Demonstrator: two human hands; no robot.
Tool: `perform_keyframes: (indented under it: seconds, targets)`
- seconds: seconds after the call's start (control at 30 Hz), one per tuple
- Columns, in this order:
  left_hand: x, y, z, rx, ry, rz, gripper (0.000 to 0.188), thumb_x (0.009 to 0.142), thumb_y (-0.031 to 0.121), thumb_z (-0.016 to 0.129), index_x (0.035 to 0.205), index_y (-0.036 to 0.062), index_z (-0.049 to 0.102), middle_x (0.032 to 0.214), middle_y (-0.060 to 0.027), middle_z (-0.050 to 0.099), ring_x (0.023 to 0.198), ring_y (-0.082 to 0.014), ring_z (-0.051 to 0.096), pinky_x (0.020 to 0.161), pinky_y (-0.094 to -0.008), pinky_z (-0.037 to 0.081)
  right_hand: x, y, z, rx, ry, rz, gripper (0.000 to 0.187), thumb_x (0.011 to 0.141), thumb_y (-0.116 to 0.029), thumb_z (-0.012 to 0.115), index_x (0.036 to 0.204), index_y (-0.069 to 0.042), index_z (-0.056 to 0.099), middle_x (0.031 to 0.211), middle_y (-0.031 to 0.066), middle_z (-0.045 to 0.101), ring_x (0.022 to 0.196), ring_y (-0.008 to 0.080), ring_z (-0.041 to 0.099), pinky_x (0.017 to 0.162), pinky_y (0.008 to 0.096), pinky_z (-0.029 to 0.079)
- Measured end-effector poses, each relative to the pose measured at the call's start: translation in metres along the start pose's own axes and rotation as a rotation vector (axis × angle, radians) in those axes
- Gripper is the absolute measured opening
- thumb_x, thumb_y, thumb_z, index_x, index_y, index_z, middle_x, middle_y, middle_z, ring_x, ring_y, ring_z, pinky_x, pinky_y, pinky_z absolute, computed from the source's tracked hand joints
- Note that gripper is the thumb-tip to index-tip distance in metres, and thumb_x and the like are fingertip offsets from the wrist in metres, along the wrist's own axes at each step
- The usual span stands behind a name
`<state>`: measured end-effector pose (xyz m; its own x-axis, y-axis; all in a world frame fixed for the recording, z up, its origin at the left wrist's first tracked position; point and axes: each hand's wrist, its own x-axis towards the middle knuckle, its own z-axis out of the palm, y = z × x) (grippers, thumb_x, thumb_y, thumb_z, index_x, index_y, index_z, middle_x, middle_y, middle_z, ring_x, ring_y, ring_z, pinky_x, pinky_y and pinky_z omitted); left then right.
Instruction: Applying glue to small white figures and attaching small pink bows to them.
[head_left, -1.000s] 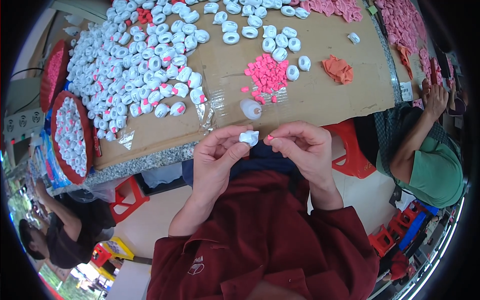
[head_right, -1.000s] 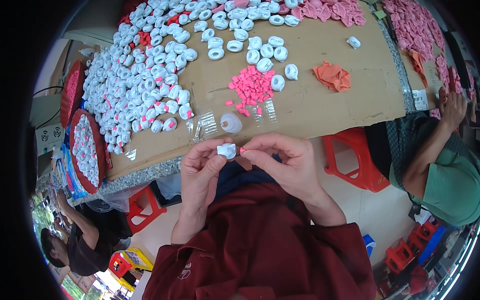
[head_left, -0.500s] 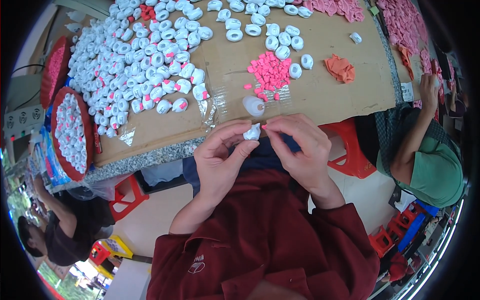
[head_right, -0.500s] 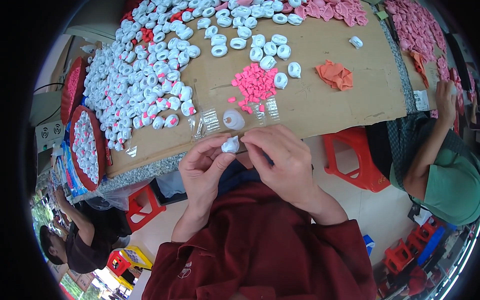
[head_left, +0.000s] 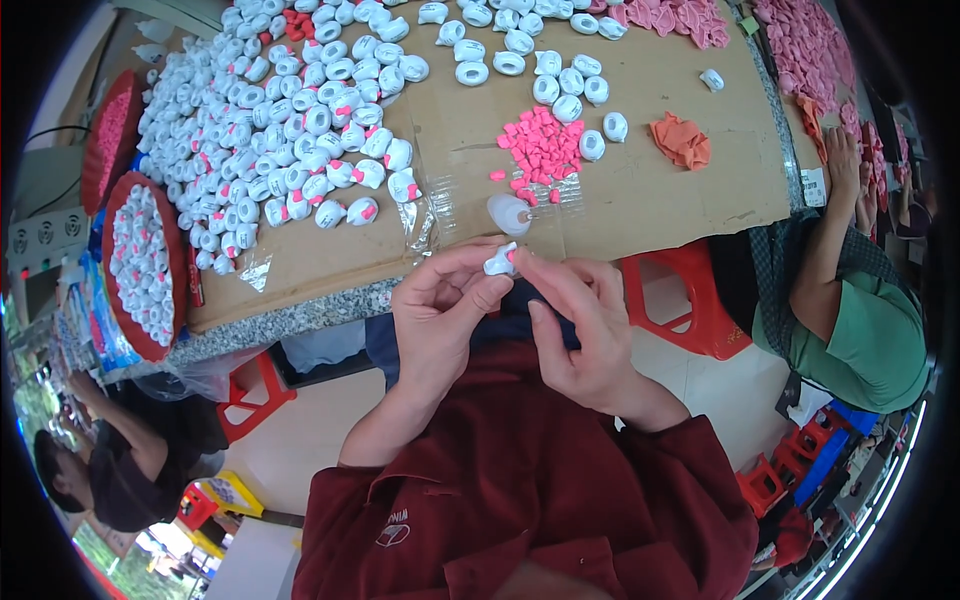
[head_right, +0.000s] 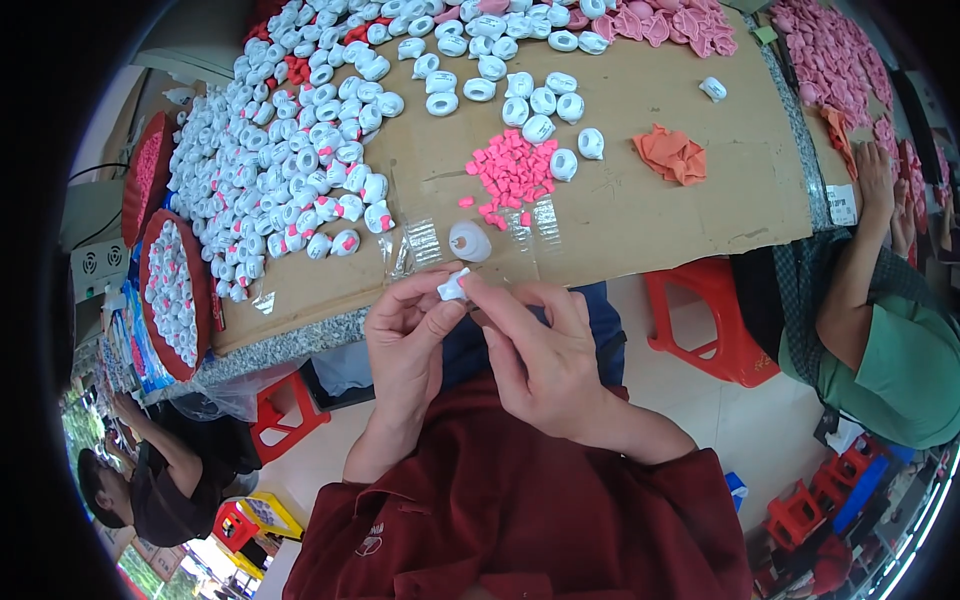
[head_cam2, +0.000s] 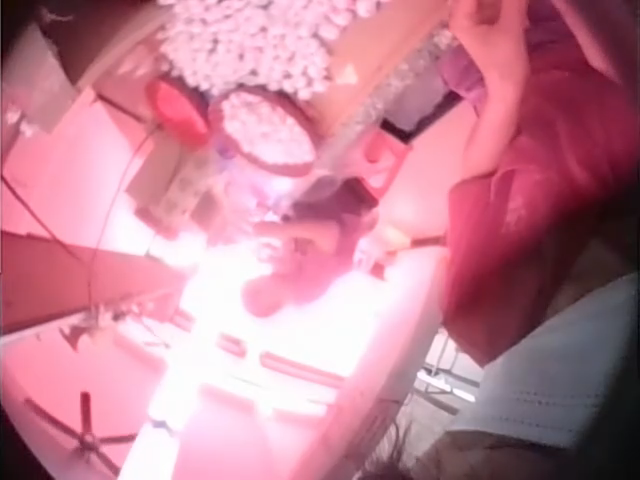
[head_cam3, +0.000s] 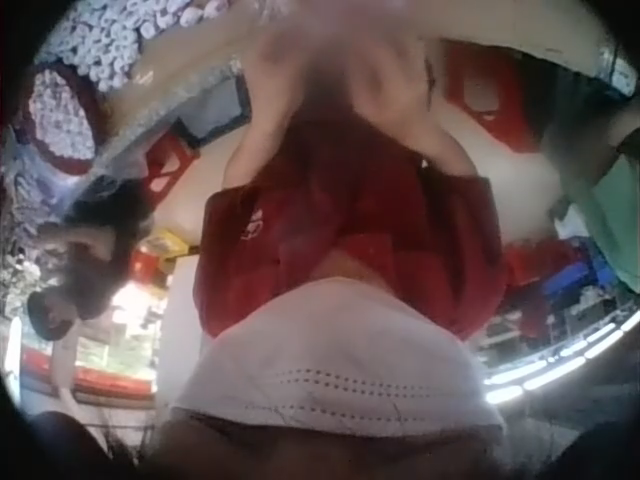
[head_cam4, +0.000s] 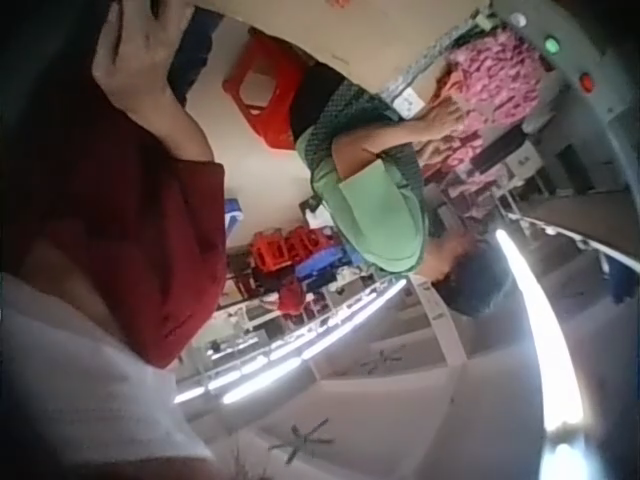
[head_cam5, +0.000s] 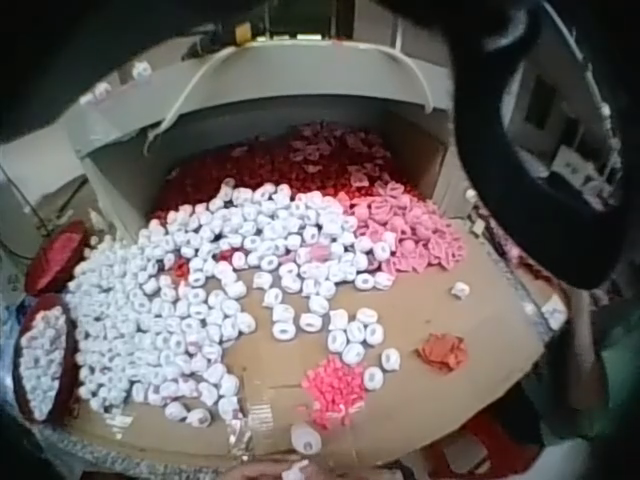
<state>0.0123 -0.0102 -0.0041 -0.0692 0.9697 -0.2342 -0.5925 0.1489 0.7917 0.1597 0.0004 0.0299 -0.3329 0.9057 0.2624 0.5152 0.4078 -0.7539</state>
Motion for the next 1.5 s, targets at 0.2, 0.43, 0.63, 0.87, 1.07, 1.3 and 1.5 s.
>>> perform_keyframes:
  seconds: [0.2, 0.43, 0.63, 0.87, 1.07, 1.3, 1.5]
  targets:
    - [0.0, 0.003, 0.001, 0.339, -0.091, 0.25, 0.027, 0.076, -0.012, 0.059, 0.102, -0.0054, 0.057, 0.11, -0.0145, 0.056, 0.09, -0.0158, 0.06, 0.07, -0.0219, 0.051, -0.002, 0.003, 0.001, -0.051, 0.02, -0.102, 0.043, 0.072, 0.004, 0.058, 0.114, 0.004, 0.05, 0.103, 0.0077, 0.063, 0.084, 0.0199, 0.048, 0.076, 0.0284, 0.039]
    - [0.003, 0.0, -0.001, 0.094, -0.073, 0.045, 0.023, 0.079, -0.01, 0.057, 0.101, -0.004, 0.057, 0.112, -0.0142, 0.055, 0.096, -0.0176, 0.058, 0.071, -0.0223, 0.05, -0.001, 0.018, 0.002, 0.304, 0.119, 0.053, 0.039, 0.071, 0.003, 0.064, 0.108, 0.003, 0.054, 0.1, 0.0104, 0.062, 0.083, 0.0187, 0.051, 0.074, 0.0262, 0.041]
    - [0.005, 0.0, -0.001, 0.067, -0.176, 0.079, 0.021, 0.08, -0.01, 0.056, 0.1, -0.0042, 0.057, 0.111, -0.0159, 0.055, 0.099, -0.018, 0.056, 0.083, -0.0267, 0.047, 0.013, 0.024, 0.005, 0.254, 0.1, 0.062, 0.021, 0.066, -0.001, 0.071, 0.086, -0.003, 0.066, 0.079, 0.0049, 0.061, 0.076, 0.0163, 0.051, 0.067, 0.0257, 0.041]
    - [0.004, 0.001, -0.007, 0.176, -0.204, 0.111, 0.019, 0.08, -0.01, 0.056, 0.098, -0.0045, 0.058, 0.11, -0.0162, 0.055, 0.096, -0.0165, 0.056, 0.083, -0.0269, 0.047, 0.013, 0.023, 0.014, 0.325, 0.138, 0.057, 0.016, 0.066, -0.001, 0.072, 0.081, -0.003, 0.067, 0.075, 0.0045, 0.06, 0.071, 0.0165, 0.052, 0.063, 0.0261, 0.041]
    - [0.007, 0.022, -0.007, 0.436, -0.131, 0.257, 0.018, 0.077, -0.009, 0.058, 0.093, -0.0028, 0.06, 0.102, -0.014, 0.059, 0.094, -0.0169, 0.057, 0.08, -0.0266, 0.046, 0.015, 0.029, 0.02, 0.353, 0.149, 0.0, 0.02, 0.065, -0.002, 0.072, 0.083, -0.002, 0.065, 0.08, 0.0064, 0.06, 0.073, 0.0178, 0.053, 0.064, 0.0265, 0.042]
    - [0.075, 0.077, -0.035, 1.146, 0.256, 0.757, 0.018, 0.072, -0.005, 0.062, 0.087, 0.0037, 0.063, 0.096, -0.0091, 0.061, 0.091, -0.0213, 0.055, 0.082, -0.0327, 0.042, 0.033, 0.027, 0.021, 0.133, 0.279, 0.104, 0.039, 0.061, -0.006, 0.075, 0.096, -0.003, 0.059, 0.098, 0.0087, 0.057, 0.083, 0.0206, 0.053, 0.071, 0.0295, 0.043]
    - [0.115, 0.092, -0.006, 1.712, 0.121, 0.952, 0.023, 0.069, 0.004, 0.064, 0.091, 0.0101, 0.065, 0.096, -0.0034, 0.062, 0.105, -0.0243, 0.047, 0.089, -0.0423, 0.03, 0.037, 0.039, 0.031, -0.015, 0.236, -0.059, 0.044, 0.06, -0.006, 0.074, 0.101, -0.003, 0.058, 0.096, 0.0089, 0.059, 0.085, 0.0262, 0.052, 0.074, 0.0324, 0.044]
